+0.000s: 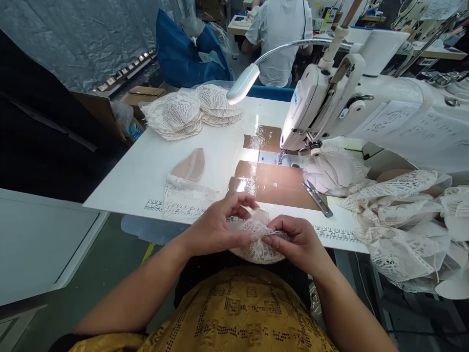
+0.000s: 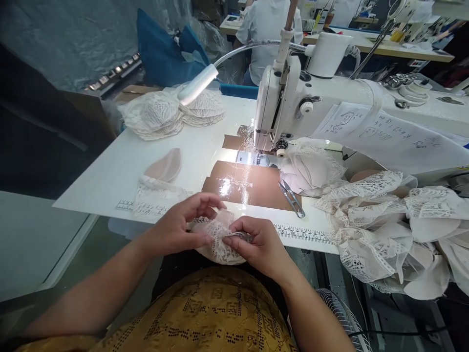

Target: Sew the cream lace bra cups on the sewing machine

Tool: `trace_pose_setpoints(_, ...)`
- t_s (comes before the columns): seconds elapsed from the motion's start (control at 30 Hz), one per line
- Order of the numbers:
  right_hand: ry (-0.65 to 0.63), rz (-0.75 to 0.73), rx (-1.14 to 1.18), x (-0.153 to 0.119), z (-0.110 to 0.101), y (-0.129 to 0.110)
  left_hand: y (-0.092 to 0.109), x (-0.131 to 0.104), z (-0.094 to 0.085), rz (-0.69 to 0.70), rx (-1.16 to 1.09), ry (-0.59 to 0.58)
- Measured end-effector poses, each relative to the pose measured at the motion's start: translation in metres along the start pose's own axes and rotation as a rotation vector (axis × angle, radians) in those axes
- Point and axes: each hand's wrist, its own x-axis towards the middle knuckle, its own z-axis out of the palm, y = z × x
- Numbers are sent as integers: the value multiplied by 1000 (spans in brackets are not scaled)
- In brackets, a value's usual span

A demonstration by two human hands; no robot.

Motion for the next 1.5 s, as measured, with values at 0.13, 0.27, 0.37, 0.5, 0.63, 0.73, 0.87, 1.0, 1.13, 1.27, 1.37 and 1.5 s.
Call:
trace_pose_setpoints(0.13,50,-136,-27,4,3,1,-2,-3,8,-27,81,-30)
trace_pose_setpoints(0.27,160,-156,-55,5,6,4,-3,-6,13,-53,91,-6)
trace_pose_setpoints(0.37,205,-128,-39,5,9,5,-1,-5,13,-24,126,4)
trace_pose_setpoints(0.5,221,-114,1,6,13,7,3,0,13,-30,115,2)
trace_pose_setpoints(0.63,229,-113,-11,7,14,8,4,4,14,-43,79,19)
trace_pose_setpoints(0.73,245,-96,-36,7,14,7,4,4,15,-53,73,7)
trace_pose_setpoints(0.87,251,-102,-68,5,13,6,5,5,16,-47,85,7)
trace_pose_setpoints(1.0,231,-108,-63,4,11,7,5,9,17,-54,37,11)
trace_pose_setpoints(1.13,181,-33,-56,5,4,12,3,12,17,-90,-74,-11)
trace_pose_setpoints(1.27,140,-14,55,5,-9,14,2,13,16,-126,-53,3)
trace_pose_setpoints(1.37,85,-59,47,6,-16,9,2,14,17,-125,-47,1)
trace_pose_setpoints(1.5,-67,-22,-39,11,-15,-1,2,16,19,-131,-82,-26)
